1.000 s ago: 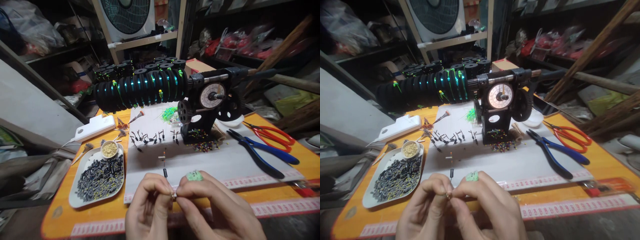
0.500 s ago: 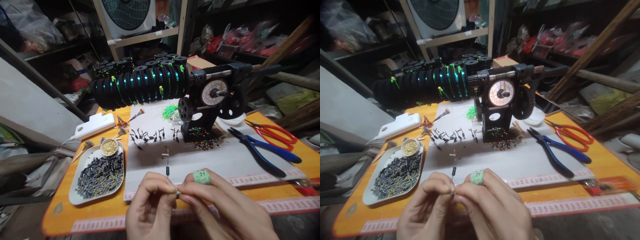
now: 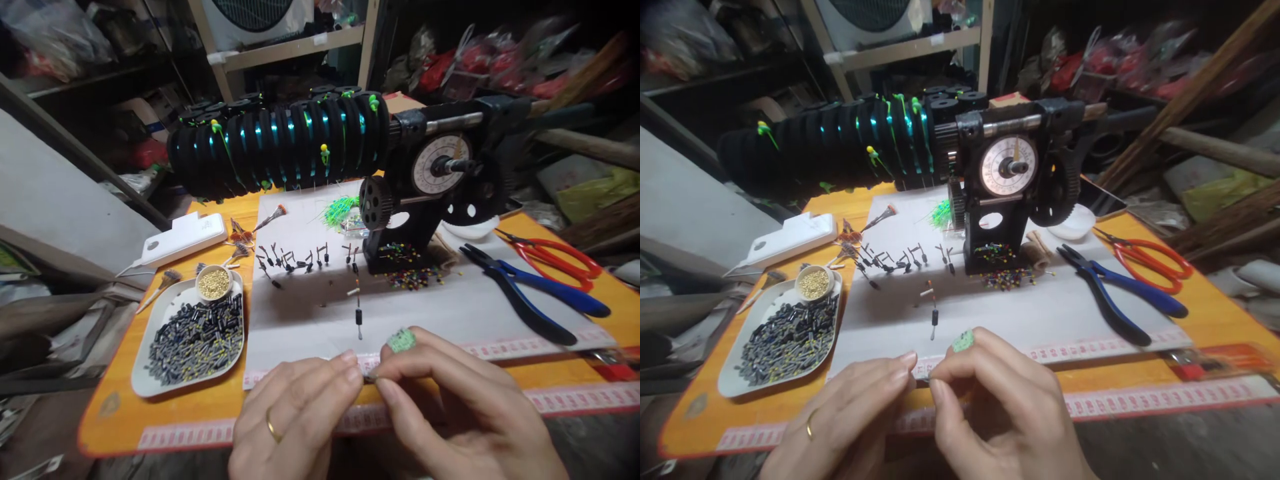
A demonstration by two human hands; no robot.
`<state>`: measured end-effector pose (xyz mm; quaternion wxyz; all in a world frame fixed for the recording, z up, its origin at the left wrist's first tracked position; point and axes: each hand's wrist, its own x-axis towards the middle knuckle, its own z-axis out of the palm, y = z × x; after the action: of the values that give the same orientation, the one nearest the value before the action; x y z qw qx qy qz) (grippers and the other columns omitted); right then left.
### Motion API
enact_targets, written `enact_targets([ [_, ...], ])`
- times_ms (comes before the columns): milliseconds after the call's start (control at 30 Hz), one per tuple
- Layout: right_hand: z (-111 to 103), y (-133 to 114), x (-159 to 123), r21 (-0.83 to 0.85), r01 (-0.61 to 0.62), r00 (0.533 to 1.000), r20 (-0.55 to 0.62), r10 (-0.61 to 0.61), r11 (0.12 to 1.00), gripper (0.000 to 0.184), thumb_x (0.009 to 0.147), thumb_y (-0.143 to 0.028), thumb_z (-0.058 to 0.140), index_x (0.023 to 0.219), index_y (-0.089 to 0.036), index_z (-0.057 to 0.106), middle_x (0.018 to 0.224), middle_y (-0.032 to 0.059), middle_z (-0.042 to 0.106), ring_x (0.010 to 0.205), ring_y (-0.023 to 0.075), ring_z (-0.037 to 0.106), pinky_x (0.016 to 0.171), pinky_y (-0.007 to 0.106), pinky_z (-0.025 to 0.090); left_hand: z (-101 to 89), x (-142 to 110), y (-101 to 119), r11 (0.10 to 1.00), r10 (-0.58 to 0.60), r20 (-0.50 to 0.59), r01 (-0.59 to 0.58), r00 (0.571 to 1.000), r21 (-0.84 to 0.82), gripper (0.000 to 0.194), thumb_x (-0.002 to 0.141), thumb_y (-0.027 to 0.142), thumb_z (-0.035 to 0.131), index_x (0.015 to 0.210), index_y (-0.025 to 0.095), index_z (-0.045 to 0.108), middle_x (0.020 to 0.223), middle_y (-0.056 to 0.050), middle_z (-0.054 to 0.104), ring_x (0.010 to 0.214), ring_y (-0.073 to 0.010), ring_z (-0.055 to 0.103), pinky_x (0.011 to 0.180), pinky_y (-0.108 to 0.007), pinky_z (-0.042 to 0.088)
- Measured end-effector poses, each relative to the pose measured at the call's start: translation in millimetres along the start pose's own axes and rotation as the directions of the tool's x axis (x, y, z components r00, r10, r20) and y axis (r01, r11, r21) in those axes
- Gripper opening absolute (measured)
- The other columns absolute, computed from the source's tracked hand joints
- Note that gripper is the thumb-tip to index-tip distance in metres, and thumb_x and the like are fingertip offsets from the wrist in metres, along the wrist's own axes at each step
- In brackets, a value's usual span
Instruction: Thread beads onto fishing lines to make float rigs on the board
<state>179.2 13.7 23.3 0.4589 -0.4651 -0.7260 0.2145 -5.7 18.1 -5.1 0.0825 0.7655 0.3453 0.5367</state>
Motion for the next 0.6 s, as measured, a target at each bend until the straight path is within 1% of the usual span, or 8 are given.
enact_targets([
  [33, 0.1, 2.5, -1.8, -0.019, 0.015, 1.000, 0.006, -0.014, 1.000, 0.018, 0.091, -0.006, 0.061, 0.092, -0.024, 0.064, 0.071, -0.0049, 0.060, 0.060, 0.0081, 0.061, 0.056, 0.017, 0.049, -3.3, 0.8, -1.8, 1.000, 0.017, 0.093, -0.018, 0.996, 0.014, 0.033, 0.091, -0.003, 0.067, 0.121, 0.010, 0.073, 0.111, -0.008, 0.083, 0.105, -0.0162, 0.073, 0.090, -0.024, 0.060],
  [100, 0.6, 8.1, -6.7, -0.081, 0.052, 0.998, 0.022, -0.050, 0.995, 0.020, 0.092, -0.004, 0.061, 0.098, -0.022, 0.064, 0.075, -0.0029, 0.060, 0.065, 0.0096, 0.062, 0.062, 0.020, 0.050, -8.1, 4.6, -5.9, 0.999, 0.032, 0.249, -0.031, 0.968, -0.006, 0.034, 0.090, -0.005, 0.067, 0.122, 0.007, 0.072, 0.109, -0.010, 0.081, 0.105, -0.0162, 0.071, 0.092, -0.023, 0.058],
  [133, 1.1, 10.8, -9.0, -0.117, 0.080, 0.997, 0.027, -0.078, 0.990, 0.020, 0.093, -0.003, 0.060, 0.100, -0.021, 0.063, 0.077, -0.0020, 0.059, 0.068, 0.0106, 0.061, 0.065, 0.022, 0.050, -9.1, 7.5, -7.6, 1.000, 0.015, 0.274, -0.007, 0.962, -0.028, 0.031, 0.090, -0.006, 0.066, 0.118, 0.006, 0.072, 0.105, -0.010, 0.081, 0.101, -0.0158, 0.071, 0.090, -0.023, 0.058],
  [233, 3.5, 17.8, -12.4, -0.191, 0.154, 0.988, 0.050, -0.147, 0.969, 0.020, 0.093, 0.000, 0.059, 0.101, -0.018, 0.063, 0.078, -0.0002, 0.056, 0.074, 0.0131, 0.056, 0.069, 0.025, 0.048, -6.8, 17.0, -8.9, 0.991, -0.101, 0.239, 0.120, 0.966, -0.066, 0.018, 0.088, -0.006, 0.067, 0.099, 0.008, 0.073, 0.085, -0.007, 0.075, 0.084, -0.0141, 0.067, 0.078, -0.022, 0.057],
  [300, 4.8, 21.2, -11.9, -0.197, 0.168, 0.985, 0.060, -0.159, 0.966, 0.019, 0.094, 0.000, 0.058, 0.099, -0.017, 0.064, 0.077, 0.0002, 0.053, 0.074, 0.0140, 0.053, 0.066, 0.025, 0.045, -3.5, 21.7, -6.9, 0.982, -0.164, 0.264, 0.182, 0.950, -0.044, 0.015, 0.088, -0.005, 0.067, 0.090, 0.010, 0.072, 0.078, -0.005, 0.071, 0.078, -0.0142, 0.063, 0.073, -0.024, 0.054],
  [400, 4.4, 25.4, -11.5, -0.234, 0.185, 0.981, 0.110, -0.163, 0.955, 0.017, 0.095, 0.000, 0.059, 0.101, -0.016, 0.064, 0.079, 0.0007, 0.049, 0.077, 0.0149, 0.050, 0.068, 0.025, 0.044, 0.1, 24.2, -2.0, 0.969, -0.247, 0.323, 0.237, 0.914, 0.070, 0.015, 0.089, 0.000, 0.064, 0.085, 0.013, 0.069, 0.077, -0.004, 0.068, 0.078, -0.0178, 0.059, 0.070, -0.031, 0.051],
  [500, 1.8, 29.0, -14.9, -0.277, 0.205, 0.973, 0.159, -0.165, 0.939, 0.018, 0.095, -0.001, 0.060, 0.107, -0.015, 0.063, 0.083, 0.0017, 0.047, 0.081, 0.0159, 0.048, 0.072, 0.026, 0.043, 2.9, 23.5, 1.8, 0.945, -0.318, 0.357, 0.261, 0.878, 0.199, 0.013, 0.090, 0.005, 0.063, 0.083, 0.015, 0.067, 0.081, -0.005, 0.066, 0.083, -0.0222, 0.057, 0.071, -0.037, 0.047],
  [600, -0.6, 31.3, -19.4, -0.305, 0.198, 0.972, 0.184, -0.146, 0.932, 0.018, 0.096, -0.003, 0.060, 0.109, -0.015, 0.063, 0.085, 0.0023, 0.046, 0.083, 0.0174, 0.047, 0.074, 0.027, 0.042, 7.5, 22.2, 3.5, 0.926, -0.358, 0.366, 0.276, 0.859, 0.258, 0.012, 0.088, 0.007, 0.062, 0.081, 0.016, 0.066, 0.085, -0.005, 0.064, 0.086, -0.0240, 0.056, 0.073, -0.040, 0.044],
])
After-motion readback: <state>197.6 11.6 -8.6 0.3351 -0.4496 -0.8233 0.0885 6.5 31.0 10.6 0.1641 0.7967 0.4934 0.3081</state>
